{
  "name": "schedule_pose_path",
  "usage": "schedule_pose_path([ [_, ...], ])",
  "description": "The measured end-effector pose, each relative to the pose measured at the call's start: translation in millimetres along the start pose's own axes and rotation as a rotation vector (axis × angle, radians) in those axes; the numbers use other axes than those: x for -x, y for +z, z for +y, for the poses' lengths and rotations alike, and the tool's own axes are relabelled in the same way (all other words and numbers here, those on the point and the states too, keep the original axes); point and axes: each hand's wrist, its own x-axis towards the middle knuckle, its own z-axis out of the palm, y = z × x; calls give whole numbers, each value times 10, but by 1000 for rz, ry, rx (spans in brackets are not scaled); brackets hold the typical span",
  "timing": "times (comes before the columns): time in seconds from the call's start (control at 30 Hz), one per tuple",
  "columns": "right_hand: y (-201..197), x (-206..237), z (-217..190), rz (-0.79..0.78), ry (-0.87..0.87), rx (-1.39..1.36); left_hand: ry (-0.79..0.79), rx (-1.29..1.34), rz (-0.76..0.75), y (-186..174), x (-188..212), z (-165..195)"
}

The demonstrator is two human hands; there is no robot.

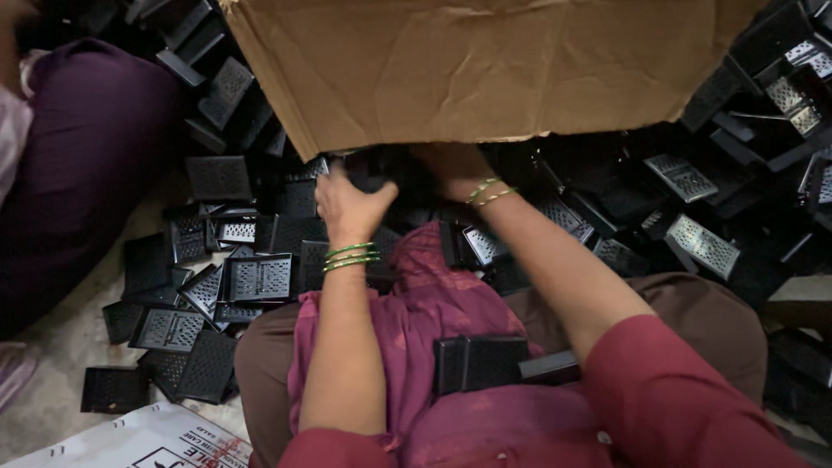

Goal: The person sits on the floor and repeatedly picks up small black plastic trays from a pile, inspects them, and places them into a cardboard box. The person handles the trays one at a time, turning them over and stacking them before depositing them into the box.

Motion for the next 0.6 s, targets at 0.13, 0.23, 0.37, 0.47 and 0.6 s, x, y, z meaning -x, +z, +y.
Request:
schedule_pose_path([
  [0.13, -16, 425, 216, 287, 100, -373, 220, 129, 130, -43, -34, -84],
  [0.23, -93, 778, 364, 290, 234, -837, 179, 292, 12, -58, 33, -32],
  [0.37, -281, 1210, 373, 83, 301, -1389, 225, 707, -311, -41, 329, 211],
  [0.47, -440, 1455, 266, -7, 279, -1333, 189, 1036, -595, 4, 529, 392],
  [0.6, -574, 1604, 90, 23, 286, -1419, 38, 1271, -797, 26, 613, 494],
])
